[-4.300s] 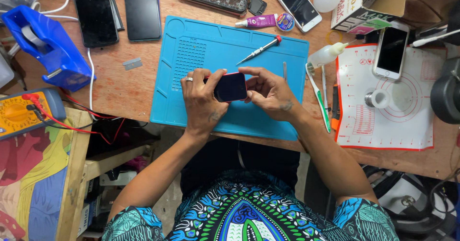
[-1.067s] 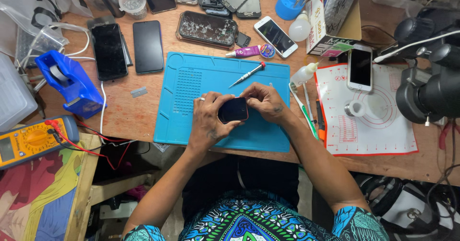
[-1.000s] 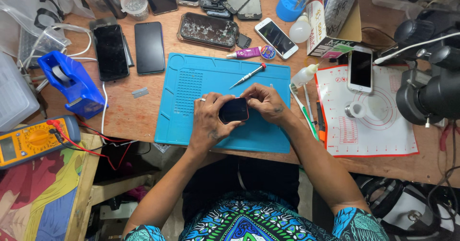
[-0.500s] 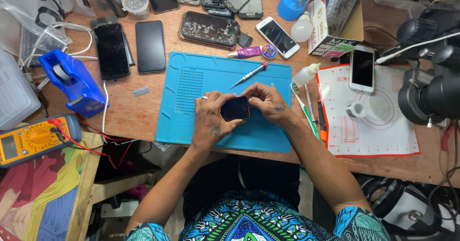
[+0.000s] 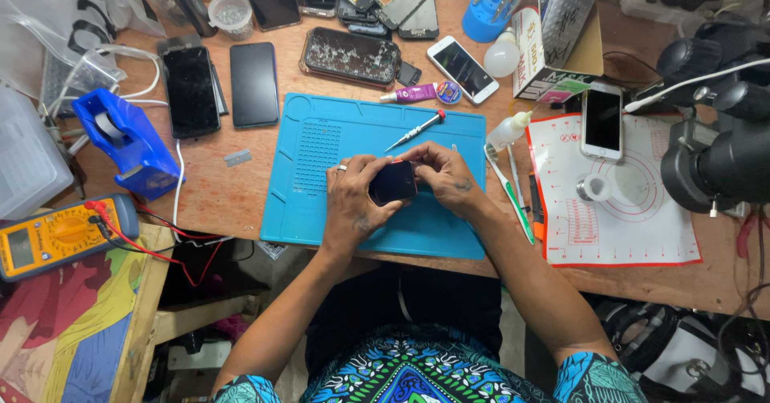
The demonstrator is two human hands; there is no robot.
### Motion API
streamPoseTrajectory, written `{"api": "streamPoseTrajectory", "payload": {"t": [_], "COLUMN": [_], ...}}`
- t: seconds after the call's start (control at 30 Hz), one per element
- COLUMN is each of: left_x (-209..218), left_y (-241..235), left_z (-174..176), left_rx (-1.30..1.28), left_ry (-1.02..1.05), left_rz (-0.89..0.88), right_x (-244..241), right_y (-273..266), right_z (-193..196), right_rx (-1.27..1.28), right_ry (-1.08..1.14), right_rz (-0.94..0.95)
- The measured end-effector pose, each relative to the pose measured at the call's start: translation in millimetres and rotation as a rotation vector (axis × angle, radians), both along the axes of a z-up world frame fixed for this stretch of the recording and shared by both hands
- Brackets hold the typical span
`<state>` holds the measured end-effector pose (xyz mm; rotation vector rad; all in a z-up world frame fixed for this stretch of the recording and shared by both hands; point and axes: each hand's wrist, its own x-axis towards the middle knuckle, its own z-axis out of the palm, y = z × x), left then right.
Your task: The person inspects a blue smartphone, then disassembles a red smartphone using a screwdriver and tweezers. They remove the back cover and internal components, placing parts on the workbench.
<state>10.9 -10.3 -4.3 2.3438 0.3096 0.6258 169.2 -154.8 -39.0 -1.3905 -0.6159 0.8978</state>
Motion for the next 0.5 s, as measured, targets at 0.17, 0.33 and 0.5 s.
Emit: {"api": "streamPoseTrajectory", "payload": {"t": [0.17,0.33,0.5], "left_x": [-0.8,1.5,1.4], "left_y": [-1.1,-2.6,2.0], "left_z": [8.4,7.5,0.7], "left_rx": [-0.06,-0.126,-0.226], "left_ry": [-0.024,-0.042,-0.201], "left_rz": [0.025,0.016,-0.04], "right_x": [7.0,8.1,7.0], "right_y": [-5.3,-5.6,-5.6], "right_z": [-1.8,-8.6,-5.0], "right_rx": [-0.063,-0.037,-0.042], "right_ry": [-0.028,-0.05,-0.102], "right_rz": [0.071,0.06,0.006]}}
